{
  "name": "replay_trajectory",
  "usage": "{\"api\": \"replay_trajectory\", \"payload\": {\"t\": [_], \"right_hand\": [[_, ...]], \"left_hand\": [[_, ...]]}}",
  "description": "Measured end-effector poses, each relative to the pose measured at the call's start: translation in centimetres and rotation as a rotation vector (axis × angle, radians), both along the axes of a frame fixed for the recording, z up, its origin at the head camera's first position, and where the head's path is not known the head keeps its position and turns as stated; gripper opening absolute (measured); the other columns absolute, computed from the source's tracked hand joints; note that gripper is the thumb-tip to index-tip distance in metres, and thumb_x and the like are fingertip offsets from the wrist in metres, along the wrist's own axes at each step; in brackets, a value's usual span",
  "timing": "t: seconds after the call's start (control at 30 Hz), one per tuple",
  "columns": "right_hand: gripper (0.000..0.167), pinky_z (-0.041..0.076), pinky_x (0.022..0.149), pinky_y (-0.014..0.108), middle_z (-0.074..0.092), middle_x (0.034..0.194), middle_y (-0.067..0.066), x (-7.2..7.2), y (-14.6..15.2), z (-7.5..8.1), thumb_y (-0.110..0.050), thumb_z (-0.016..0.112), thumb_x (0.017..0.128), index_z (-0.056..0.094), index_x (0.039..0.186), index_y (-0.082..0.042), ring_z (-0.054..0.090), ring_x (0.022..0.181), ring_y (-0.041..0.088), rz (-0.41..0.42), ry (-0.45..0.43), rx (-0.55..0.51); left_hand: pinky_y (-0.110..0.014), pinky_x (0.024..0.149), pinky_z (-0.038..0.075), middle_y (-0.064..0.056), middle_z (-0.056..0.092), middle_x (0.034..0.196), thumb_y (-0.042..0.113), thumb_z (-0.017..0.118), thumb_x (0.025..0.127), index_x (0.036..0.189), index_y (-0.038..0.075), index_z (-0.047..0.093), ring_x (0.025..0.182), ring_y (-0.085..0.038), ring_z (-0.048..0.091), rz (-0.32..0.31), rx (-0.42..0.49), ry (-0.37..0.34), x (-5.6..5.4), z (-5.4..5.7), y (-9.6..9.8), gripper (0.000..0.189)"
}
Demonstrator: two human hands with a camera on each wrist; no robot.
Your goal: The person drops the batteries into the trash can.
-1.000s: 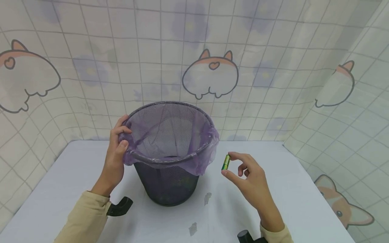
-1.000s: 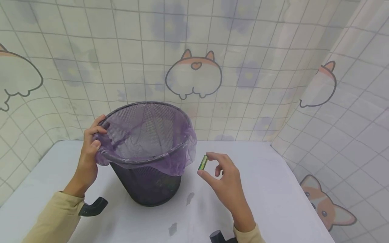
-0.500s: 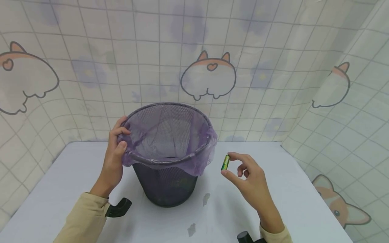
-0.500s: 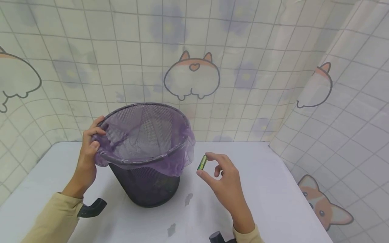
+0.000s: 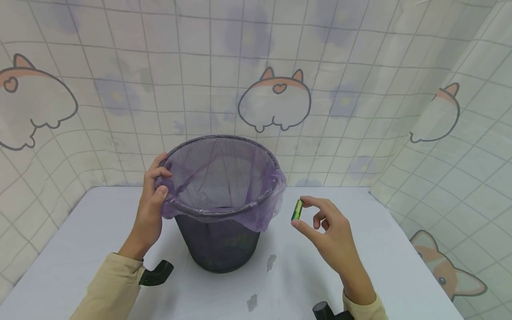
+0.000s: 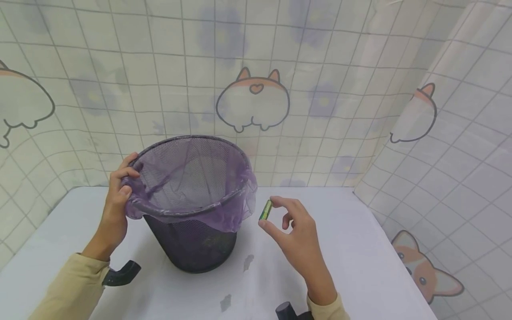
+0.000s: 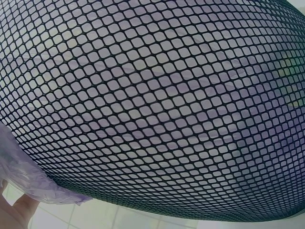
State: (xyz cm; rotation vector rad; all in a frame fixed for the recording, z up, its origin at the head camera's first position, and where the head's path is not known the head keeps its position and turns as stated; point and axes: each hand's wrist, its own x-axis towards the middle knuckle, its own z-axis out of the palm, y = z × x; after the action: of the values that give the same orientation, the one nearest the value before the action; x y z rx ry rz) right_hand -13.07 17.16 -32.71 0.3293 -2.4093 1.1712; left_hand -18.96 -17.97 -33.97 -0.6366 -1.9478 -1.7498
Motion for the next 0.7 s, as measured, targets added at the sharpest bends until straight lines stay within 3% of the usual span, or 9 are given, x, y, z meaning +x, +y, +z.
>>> {"api": "replay_trajectory", "payload": {"t": [0.7], "right_hand": [[0.047, 0.034, 0.064, 0.024, 0.061, 0.105, -0.006, -0.4, -0.7, 1.8, -0.017, 0.078, 0.079, 0.063, 0.123, -0.022, 0.044, 0.069, 0.012, 0.048, 0.064, 0.007]], "left_hand": [[-0.050, 0.113, 0.008, 0.001, 0.019, 0.159, 0.024, 0.033, 0.097, 0.117, -0.004, 0.034, 0.147, -0.023, 0.015, 0.009, -0.024, 0.016, 0.0, 0.1, -0.1, 0.035]]}}
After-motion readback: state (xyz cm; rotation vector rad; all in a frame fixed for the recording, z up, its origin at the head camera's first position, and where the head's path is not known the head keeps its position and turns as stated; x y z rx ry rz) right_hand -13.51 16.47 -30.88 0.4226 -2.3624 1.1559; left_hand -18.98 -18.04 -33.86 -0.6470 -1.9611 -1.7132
